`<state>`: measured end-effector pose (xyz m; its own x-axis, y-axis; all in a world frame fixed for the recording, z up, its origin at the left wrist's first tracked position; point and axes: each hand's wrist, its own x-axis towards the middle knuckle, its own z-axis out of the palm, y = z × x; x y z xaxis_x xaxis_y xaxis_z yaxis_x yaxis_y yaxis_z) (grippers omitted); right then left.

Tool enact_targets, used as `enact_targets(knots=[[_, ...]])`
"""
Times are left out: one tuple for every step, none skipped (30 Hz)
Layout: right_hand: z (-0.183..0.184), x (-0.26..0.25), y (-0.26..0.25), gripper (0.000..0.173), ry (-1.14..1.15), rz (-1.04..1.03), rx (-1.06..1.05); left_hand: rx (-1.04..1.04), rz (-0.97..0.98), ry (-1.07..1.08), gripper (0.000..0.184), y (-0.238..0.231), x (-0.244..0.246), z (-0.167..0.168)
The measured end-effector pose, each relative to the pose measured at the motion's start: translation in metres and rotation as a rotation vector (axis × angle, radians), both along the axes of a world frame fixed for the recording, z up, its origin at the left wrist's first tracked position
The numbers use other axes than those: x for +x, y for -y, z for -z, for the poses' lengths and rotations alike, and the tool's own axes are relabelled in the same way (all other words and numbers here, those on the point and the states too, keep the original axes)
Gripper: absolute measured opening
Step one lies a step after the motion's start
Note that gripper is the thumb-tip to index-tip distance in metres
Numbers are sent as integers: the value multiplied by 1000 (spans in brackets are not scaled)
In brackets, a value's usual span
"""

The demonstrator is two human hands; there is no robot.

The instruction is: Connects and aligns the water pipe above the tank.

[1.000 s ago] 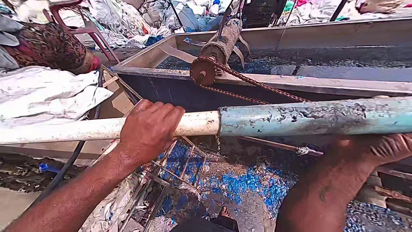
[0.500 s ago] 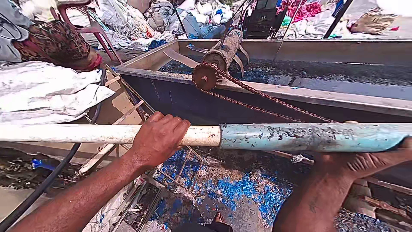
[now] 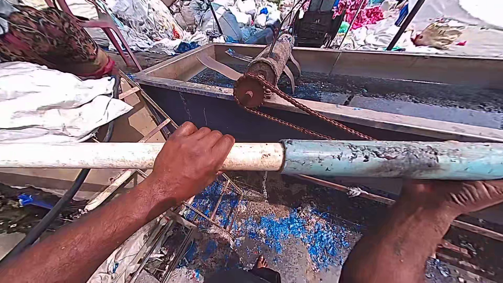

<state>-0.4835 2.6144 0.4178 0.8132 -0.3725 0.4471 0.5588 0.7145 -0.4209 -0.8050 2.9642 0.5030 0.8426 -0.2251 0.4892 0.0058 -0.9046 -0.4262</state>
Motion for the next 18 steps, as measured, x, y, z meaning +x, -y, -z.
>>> enact_targets(knots=[[1,4,3,46,6,-4,-3,2,-4,6,39,0,-1,-6],[2,6,4,47,6,-1,-5,4,-7,6,39,0,-2,-8],[3,6,3,47,5,0,-2,3,-3,-1,39,0,-1,-7],[3,2,2,47,-1,4,-7,1,3,-11,39,-1,-1,-2],[5,-2,0,46,-15,17,-16,-3,8,-25,39,-2,0,6],[6,-7,-1,44,-36,34,-25,-5,11,-35,37,-2,1,14],[6,-7,-2,41,-46,48,-29,-7,15,-29,36,-2,2,19],[6,-6,-1,40,-41,47,-30,-6,14,-20,36,-2,2,19],[7,-3,2,41,-28,39,-33,-5,13,-11,37,-2,1,16],[7,3,5,42,-8,28,-36,-4,9,-3,38,-1,-1,9],[7,7,8,42,6,31,-40,2,5,8,38,-1,-2,2],[5,9,9,44,16,35,-40,12,4,23,37,-2,-2,-4],[4,10,9,46,14,33,-30,17,5,27,37,-2,-2,-7],[5,10,8,47,4,26,-19,16,6,22,37,-3,-2,-5],[5,6,6,46,-15,21,-15,10,6,11,38,-2,-1,1],[5,1,3,45,-32,21,-22,9,5,2,37,-3,-1,8],[5,-3,1,43,-44,36,-27,13,8,3,36,-3,1,15],[4,-5,0,42,-58,49,-24,15,7,7,35,-4,2,18]])
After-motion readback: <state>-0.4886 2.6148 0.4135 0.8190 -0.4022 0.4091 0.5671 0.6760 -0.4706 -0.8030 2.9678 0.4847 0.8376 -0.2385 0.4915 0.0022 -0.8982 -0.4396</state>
